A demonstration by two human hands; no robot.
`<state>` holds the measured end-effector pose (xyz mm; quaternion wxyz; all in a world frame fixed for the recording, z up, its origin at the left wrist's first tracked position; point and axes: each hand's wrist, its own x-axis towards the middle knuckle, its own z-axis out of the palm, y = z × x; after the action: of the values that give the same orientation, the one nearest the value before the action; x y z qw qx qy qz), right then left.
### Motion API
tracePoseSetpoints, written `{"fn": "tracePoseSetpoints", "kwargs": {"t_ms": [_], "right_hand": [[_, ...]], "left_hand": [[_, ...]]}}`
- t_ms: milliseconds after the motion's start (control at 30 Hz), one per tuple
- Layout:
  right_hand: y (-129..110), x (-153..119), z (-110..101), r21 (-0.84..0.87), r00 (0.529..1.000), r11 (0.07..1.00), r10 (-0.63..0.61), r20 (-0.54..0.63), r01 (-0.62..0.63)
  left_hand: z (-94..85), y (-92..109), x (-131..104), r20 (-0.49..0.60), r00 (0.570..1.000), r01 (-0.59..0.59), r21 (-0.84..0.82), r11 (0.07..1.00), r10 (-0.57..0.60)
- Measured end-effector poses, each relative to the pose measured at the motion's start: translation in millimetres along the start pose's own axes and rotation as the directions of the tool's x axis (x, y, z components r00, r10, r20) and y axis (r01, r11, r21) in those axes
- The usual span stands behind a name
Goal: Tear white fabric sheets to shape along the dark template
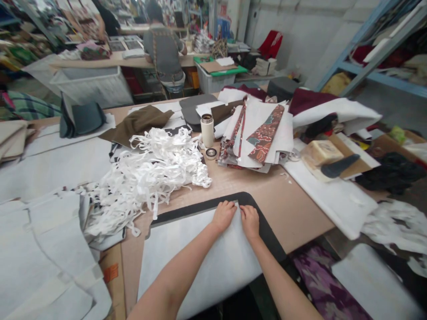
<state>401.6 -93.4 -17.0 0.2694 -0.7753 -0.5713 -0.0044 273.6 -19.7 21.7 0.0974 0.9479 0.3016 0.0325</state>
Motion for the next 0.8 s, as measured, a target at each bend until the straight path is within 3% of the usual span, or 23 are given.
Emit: {"fn": "tracePoseSetpoints", "kwargs": {"t_ms": [233, 433, 800], "right_hand": [[-1.9, -4.2, 2.0, -0.149, 0.997, 0.986, -0.081, -0.011, 0.078], [0.1, -5.6, 3.2, -0.163, 0.991, 0.980, -0.125, -0.050, 0.116], [-1.9, -7.2, 1.3, -0.187, 0.989, 0.972, -0.147, -0.020, 0.140]], "left_hand": [[-4.2, 2.6, 3.8, -0.009, 1.000, -0.021, 0.025, 0.999, 0.021], [-7.1, 0.0, 9.5, 0.034, 0.998, -0.055, 0.051, 0.997, 0.053], [-5.5, -1.0, 5.8, 0.027, 0.998, -0.060, 0.063, 0.996, 0.058]]}}
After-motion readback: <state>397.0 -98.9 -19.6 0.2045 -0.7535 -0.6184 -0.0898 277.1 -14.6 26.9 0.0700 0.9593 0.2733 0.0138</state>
